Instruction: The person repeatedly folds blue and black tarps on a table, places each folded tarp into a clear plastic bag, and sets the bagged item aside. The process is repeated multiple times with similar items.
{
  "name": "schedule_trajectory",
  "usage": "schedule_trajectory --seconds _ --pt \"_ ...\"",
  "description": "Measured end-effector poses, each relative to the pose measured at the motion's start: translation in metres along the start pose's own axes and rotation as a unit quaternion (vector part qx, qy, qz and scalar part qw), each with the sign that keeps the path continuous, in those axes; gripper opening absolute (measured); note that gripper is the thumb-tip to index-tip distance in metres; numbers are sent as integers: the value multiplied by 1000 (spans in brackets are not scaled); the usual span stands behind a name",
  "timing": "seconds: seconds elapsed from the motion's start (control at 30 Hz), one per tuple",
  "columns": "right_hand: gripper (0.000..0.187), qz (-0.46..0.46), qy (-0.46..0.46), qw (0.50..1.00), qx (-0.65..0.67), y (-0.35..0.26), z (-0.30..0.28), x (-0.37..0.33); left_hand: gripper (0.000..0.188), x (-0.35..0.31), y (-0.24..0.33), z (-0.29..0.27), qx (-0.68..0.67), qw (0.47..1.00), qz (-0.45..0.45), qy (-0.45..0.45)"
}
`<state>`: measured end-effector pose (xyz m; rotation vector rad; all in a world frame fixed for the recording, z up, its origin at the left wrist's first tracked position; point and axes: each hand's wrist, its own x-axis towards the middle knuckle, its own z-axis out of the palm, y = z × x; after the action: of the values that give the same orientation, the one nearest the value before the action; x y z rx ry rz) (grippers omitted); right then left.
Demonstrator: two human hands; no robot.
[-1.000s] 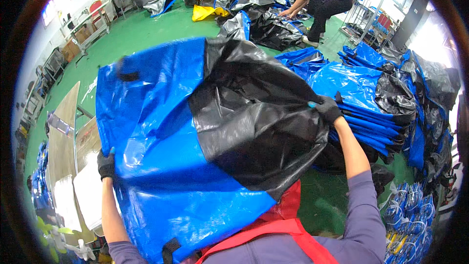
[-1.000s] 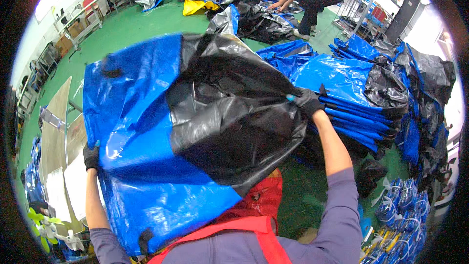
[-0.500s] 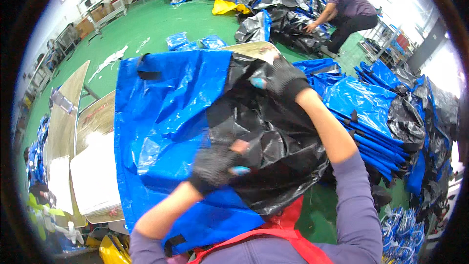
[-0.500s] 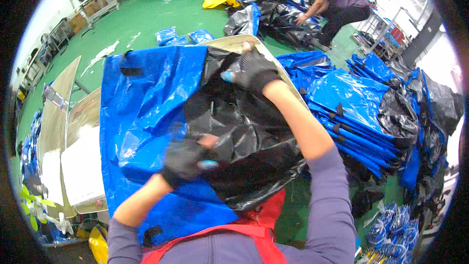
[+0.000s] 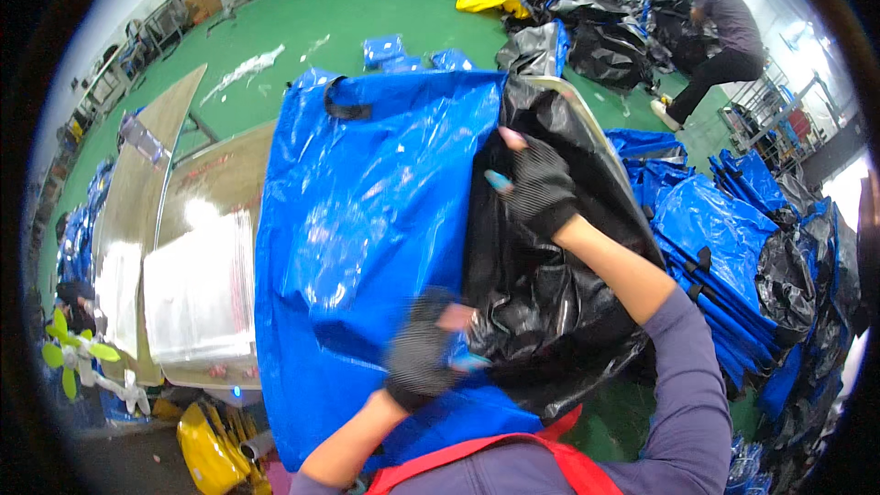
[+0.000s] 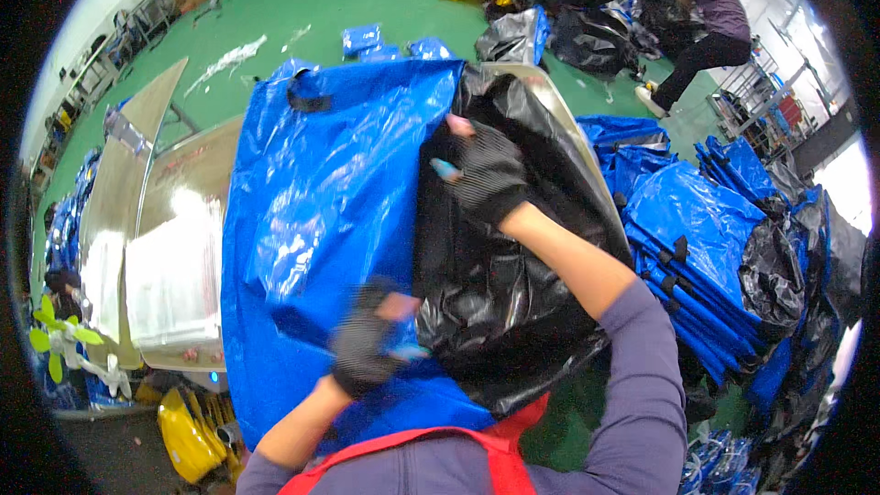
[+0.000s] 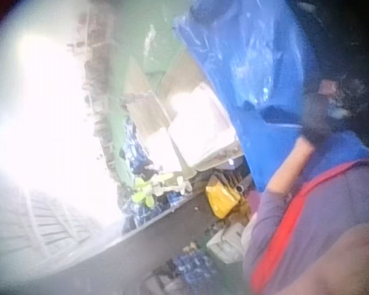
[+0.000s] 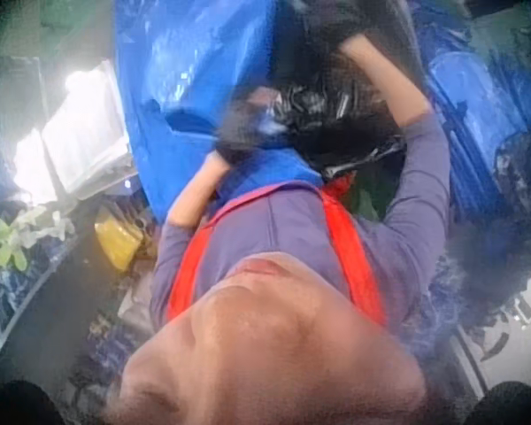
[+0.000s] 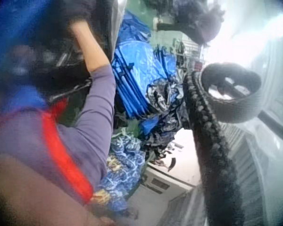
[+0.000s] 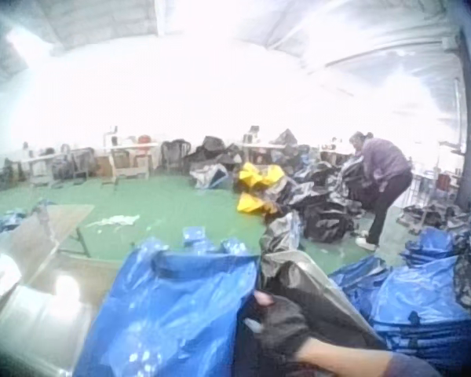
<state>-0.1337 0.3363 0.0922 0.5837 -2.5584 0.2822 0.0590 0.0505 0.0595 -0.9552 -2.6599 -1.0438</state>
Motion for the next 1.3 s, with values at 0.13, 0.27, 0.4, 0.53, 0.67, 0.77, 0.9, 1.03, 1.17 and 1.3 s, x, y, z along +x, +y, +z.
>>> schedule_trajectory --seconds 0.13,0.27,0.4,0.53,0.67,0.77,0.9,1.03,1.17,1.3 --pt "72 328 -139 915 -191 41 35 -103 79 -166 -59 -55 249 858 -398 207" --pt "71 209 -175 959 -78 78 32 -119 76 -270 -102 -60 -10 792 -606 72" --pt "76 224 -235 945 -26 90 -2 -129 60 -290 -102 -140 -136 759 -629 100" --pt "77 200 -257 945 3 99 -26 -145 51 -293 -98 -184 144 809 -564 77" --pt "76 197 -328 924 -15 98 -27 -124 46 -216 -87 -149 307 883 -273 228" --pt "73 224 -320 920 -36 85 -21 -106 42 -96 -98 -132 396 904 -90 134" --pt "68 159 -222 960 -62 72 -10 -110 44 57 -209 -137 269 897 -268 224" --pt "69 155 -171 972 -37 68 8 -131 77 117 -347 -102 167 847 -504 -15" --pt "69 168 -164 966 -104 63 18 -132 65 127 -368 -93 -231 857 -460 -30" --pt "67 166 -197 966 11 66 -8 -128 39 119 -304 -124 -379 858 -344 -25"
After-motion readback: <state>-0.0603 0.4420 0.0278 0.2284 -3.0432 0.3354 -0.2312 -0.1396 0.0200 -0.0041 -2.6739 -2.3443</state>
